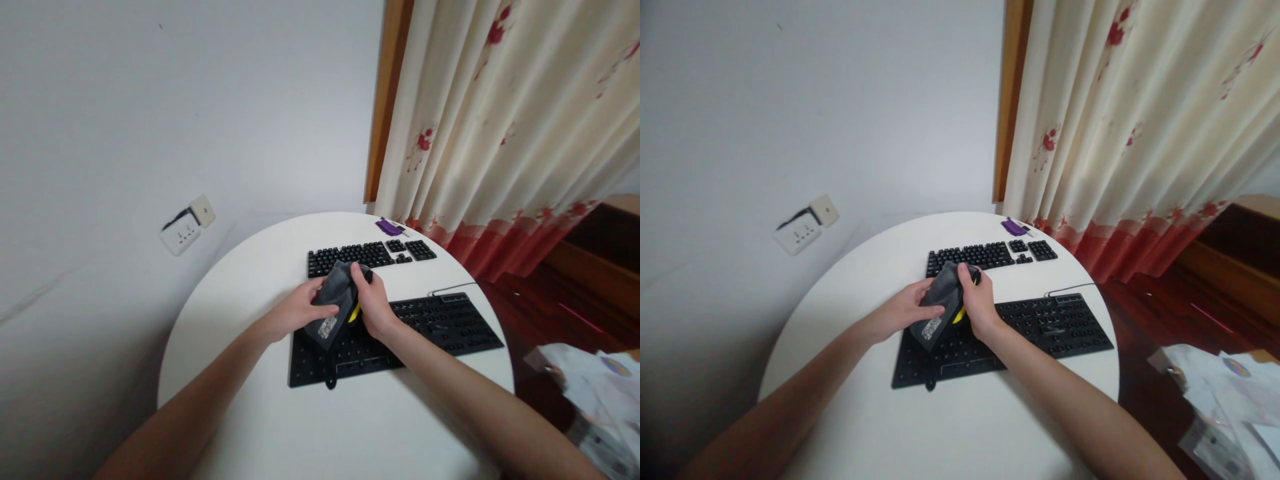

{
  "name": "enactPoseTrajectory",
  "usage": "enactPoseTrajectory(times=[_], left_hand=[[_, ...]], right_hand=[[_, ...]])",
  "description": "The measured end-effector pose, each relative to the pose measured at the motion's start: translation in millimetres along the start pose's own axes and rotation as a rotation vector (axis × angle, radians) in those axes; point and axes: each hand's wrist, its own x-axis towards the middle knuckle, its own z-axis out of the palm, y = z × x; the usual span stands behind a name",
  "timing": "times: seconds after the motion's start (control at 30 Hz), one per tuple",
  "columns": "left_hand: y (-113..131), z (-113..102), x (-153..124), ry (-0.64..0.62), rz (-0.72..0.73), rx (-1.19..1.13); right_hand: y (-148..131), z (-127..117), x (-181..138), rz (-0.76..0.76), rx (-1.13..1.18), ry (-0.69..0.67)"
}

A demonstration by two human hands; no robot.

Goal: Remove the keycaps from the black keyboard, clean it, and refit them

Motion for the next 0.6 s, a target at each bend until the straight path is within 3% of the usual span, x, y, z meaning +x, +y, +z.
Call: enactPoseTrajectory(times=[0.1, 0.27, 0.4, 0.5, 0.6], left_hand=[[-2, -7, 2, 0.107, 0.024, 0.048], [5, -14, 0, 0.155, 0.026, 0.047], [7, -20, 1, 0.172, 0.066, -0.038], [5, -32, 4, 0.308, 0.107, -0.092], [0, -50, 7, 0.458, 0.104, -0.063]], right_hand=[[-2, -13, 6, -0.136, -0.255, -0.099], [-14, -33, 9, 0.055, -0.249, -0.195], [-33, -40, 22, 0.149, -0.147, -0.187], [-47, -42, 54, 0.14, -0.045, -0.119], [-57, -38, 109, 0.07, 0.044, -0.036]])
